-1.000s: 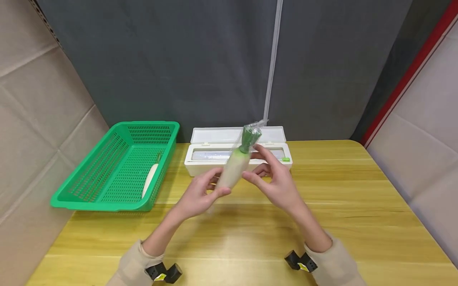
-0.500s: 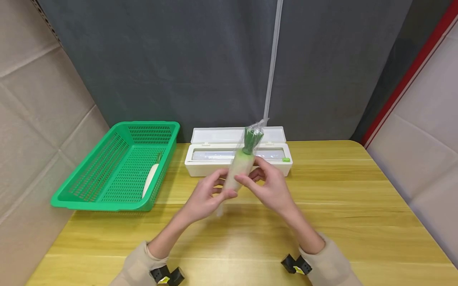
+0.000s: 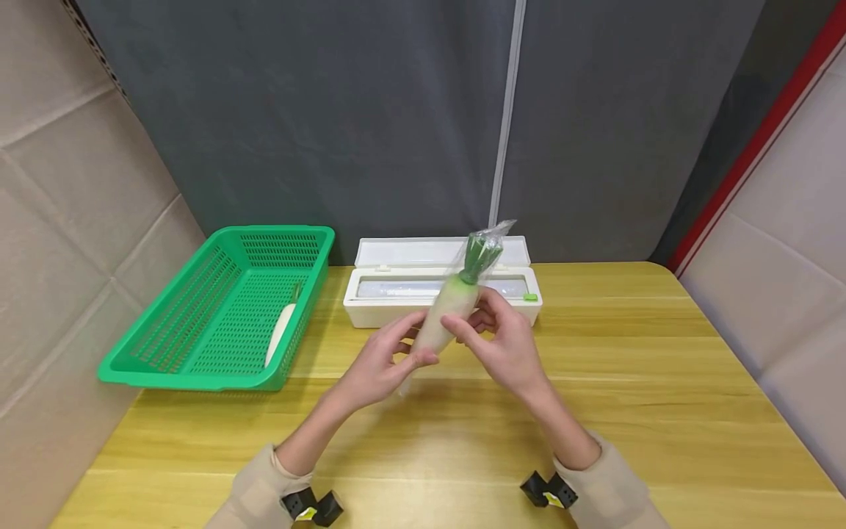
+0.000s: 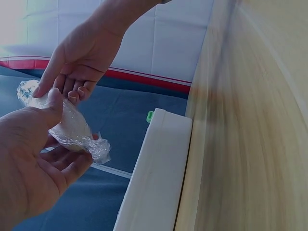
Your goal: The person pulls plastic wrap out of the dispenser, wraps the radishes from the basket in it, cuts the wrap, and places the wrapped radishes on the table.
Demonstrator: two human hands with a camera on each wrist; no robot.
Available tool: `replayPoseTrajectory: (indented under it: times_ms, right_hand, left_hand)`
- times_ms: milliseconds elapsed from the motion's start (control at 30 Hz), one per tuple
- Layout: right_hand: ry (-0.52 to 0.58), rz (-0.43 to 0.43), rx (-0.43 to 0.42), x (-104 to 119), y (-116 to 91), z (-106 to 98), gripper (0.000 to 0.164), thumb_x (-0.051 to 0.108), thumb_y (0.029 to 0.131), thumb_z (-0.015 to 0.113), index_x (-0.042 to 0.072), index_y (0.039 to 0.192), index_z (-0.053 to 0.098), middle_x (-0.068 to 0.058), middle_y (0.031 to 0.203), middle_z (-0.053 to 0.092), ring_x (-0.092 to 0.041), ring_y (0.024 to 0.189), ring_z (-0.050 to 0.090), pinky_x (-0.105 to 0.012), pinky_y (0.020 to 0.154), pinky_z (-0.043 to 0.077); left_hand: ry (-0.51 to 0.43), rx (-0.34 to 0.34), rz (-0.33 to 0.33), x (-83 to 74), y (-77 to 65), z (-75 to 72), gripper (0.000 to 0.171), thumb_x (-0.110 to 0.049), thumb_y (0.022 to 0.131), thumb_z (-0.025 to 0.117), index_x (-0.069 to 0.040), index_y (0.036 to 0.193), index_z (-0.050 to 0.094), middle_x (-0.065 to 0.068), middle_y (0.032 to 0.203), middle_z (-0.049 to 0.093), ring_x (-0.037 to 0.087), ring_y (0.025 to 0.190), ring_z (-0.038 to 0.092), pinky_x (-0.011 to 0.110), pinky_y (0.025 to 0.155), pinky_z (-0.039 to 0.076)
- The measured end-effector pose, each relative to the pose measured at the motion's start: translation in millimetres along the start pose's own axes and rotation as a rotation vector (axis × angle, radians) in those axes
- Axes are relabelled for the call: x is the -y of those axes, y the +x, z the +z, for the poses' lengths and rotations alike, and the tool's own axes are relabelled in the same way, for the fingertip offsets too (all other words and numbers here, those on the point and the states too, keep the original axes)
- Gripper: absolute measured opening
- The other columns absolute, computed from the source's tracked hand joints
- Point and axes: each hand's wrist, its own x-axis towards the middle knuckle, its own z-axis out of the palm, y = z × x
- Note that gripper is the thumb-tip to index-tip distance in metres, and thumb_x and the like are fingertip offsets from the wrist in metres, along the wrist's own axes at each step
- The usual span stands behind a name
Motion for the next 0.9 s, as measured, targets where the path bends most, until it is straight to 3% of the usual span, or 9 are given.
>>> replayPoseTrajectory:
  times_ms: [500,900]
  right_hand:
    - [0.118,0.063,-0.121,-4.1,6.1,-21.1,0.028,-0.017,0.088,0.066,-0.016,0.115,0.058,-0.007,0.086,0.068,-0.011,0.070,0.066,-0.022,0.060,0.057]
    - [0.072,0.164,-0.174,-19.4,6.3,-40.4,0.026,-0.011,0.091,0.066,-0.006,0.117,0.062,-0.002,0.082,0.069,-0.008,0.065,0.062,-0.020,0.057,0.053]
  left_hand:
    - [0.011,-0.009,-0.016,15.7,0.3,-6.4,0.036,-0.018,0.102,0.062,-0.002,0.135,0.060,0.013,0.121,0.066,0.021,0.108,0.064,0.032,0.083,0.057]
    - [0.046,-0.102,-0.048,34.4,0.6,-21.5,0.033,-0.018,0.103,0.060,0.000,0.130,0.062,0.017,0.117,0.065,0.022,0.106,0.061,0.039,0.088,0.055]
